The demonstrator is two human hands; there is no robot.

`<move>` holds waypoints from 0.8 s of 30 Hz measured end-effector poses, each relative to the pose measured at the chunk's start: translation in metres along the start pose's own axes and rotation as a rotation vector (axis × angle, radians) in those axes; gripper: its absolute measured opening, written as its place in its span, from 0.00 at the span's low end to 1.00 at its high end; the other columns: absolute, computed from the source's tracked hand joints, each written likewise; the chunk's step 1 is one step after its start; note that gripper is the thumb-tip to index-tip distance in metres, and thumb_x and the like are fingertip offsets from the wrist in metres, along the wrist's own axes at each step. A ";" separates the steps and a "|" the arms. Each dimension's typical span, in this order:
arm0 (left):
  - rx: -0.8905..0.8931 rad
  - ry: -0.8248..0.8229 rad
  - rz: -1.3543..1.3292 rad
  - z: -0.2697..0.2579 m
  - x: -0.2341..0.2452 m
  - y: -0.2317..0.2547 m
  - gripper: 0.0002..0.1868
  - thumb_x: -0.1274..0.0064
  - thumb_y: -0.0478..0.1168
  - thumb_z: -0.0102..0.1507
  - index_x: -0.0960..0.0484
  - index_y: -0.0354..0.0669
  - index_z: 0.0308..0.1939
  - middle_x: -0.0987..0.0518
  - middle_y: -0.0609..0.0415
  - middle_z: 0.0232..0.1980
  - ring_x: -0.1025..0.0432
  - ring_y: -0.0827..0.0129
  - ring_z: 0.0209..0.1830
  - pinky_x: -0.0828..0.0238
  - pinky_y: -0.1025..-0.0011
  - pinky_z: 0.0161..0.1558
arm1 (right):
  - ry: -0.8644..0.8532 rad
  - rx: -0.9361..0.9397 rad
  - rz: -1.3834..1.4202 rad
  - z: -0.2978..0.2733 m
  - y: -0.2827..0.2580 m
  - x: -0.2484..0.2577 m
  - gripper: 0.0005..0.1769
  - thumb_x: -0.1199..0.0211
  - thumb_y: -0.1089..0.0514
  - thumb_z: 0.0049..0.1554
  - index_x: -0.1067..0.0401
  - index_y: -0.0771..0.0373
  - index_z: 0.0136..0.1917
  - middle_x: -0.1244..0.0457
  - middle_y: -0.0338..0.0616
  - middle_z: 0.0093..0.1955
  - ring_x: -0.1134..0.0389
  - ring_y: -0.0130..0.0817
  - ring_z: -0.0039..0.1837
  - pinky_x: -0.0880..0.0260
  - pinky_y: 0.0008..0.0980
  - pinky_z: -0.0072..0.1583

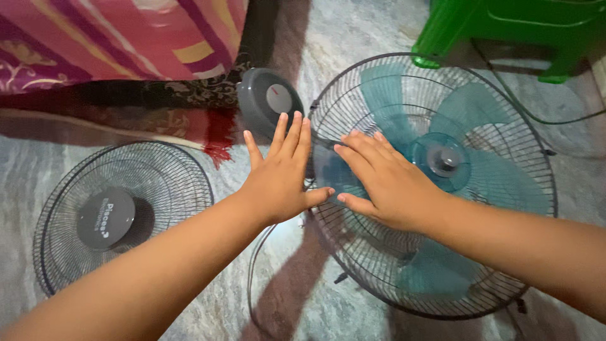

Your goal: The person assembles an electric fan by hand. They secure the fan blades to the motor hub, then attach the front wire cage to complete the assembly.

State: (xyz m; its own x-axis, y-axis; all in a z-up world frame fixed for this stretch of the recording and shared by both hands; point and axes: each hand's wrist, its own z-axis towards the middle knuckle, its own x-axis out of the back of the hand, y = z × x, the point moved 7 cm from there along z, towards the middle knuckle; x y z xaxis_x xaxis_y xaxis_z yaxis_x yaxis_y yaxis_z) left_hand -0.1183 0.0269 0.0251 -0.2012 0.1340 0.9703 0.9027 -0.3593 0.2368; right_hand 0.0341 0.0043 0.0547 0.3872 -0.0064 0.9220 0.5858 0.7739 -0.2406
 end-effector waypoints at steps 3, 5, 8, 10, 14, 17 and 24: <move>0.010 0.001 -0.007 -0.007 0.004 -0.011 0.67 0.39 0.68 0.52 0.60 0.31 0.77 0.62 0.39 0.82 0.71 0.48 0.83 0.80 0.18 0.64 | 0.001 0.009 -0.002 0.011 -0.007 -0.006 0.43 0.33 0.45 0.52 0.41 0.71 0.71 0.46 0.60 0.74 0.48 0.57 0.78 0.51 0.58 0.75; 0.012 0.016 0.006 -0.012 0.007 -0.019 0.66 0.40 0.68 0.53 0.60 0.31 0.77 0.61 0.39 0.82 0.71 0.47 0.82 0.80 0.18 0.63 | -0.001 0.003 0.018 0.017 -0.012 -0.011 0.42 0.33 0.46 0.52 0.41 0.71 0.71 0.46 0.60 0.74 0.49 0.57 0.79 0.51 0.58 0.75; 0.021 0.031 0.003 -0.020 0.010 -0.027 0.66 0.40 0.68 0.53 0.60 0.31 0.77 0.61 0.39 0.82 0.70 0.47 0.82 0.79 0.19 0.63 | 0.006 0.016 0.015 0.025 -0.021 -0.016 0.42 0.33 0.46 0.52 0.41 0.71 0.72 0.47 0.61 0.75 0.49 0.57 0.79 0.52 0.58 0.75; 0.027 0.039 -0.005 -0.026 0.011 -0.032 0.66 0.40 0.67 0.52 0.59 0.31 0.77 0.60 0.39 0.82 0.69 0.47 0.82 0.78 0.19 0.63 | 0.004 0.029 0.001 0.030 -0.027 -0.021 0.43 0.33 0.45 0.53 0.41 0.72 0.72 0.47 0.61 0.75 0.49 0.57 0.79 0.52 0.58 0.75; 0.024 0.068 0.003 -0.038 0.016 -0.041 0.64 0.41 0.67 0.53 0.58 0.31 0.76 0.58 0.39 0.81 0.68 0.48 0.82 0.78 0.18 0.64 | 0.004 0.033 -0.005 0.041 -0.039 -0.027 0.42 0.35 0.45 0.53 0.40 0.71 0.72 0.47 0.61 0.75 0.49 0.57 0.79 0.54 0.58 0.76; 0.021 0.104 -0.004 -0.044 0.024 -0.047 0.62 0.42 0.66 0.55 0.58 0.31 0.76 0.57 0.39 0.81 0.67 0.47 0.82 0.77 0.18 0.63 | 0.000 0.047 -0.008 0.052 -0.047 -0.027 0.40 0.37 0.46 0.55 0.41 0.71 0.72 0.47 0.61 0.76 0.50 0.56 0.80 0.54 0.58 0.76; 0.072 0.147 0.024 -0.051 0.046 -0.074 0.58 0.45 0.64 0.57 0.56 0.30 0.76 0.57 0.38 0.81 0.67 0.48 0.81 0.77 0.18 0.62 | -0.045 0.096 -0.026 0.083 -0.067 -0.026 0.39 0.39 0.45 0.56 0.41 0.71 0.73 0.48 0.61 0.77 0.50 0.55 0.80 0.55 0.57 0.76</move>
State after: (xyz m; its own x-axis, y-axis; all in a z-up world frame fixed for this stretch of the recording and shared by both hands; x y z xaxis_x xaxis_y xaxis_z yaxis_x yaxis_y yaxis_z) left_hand -0.2141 0.0127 0.0546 -0.2285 -0.0124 0.9735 0.9318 -0.2925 0.2150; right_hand -0.0746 0.0052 0.0723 0.3389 -0.0006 0.9408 0.5236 0.8310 -0.1881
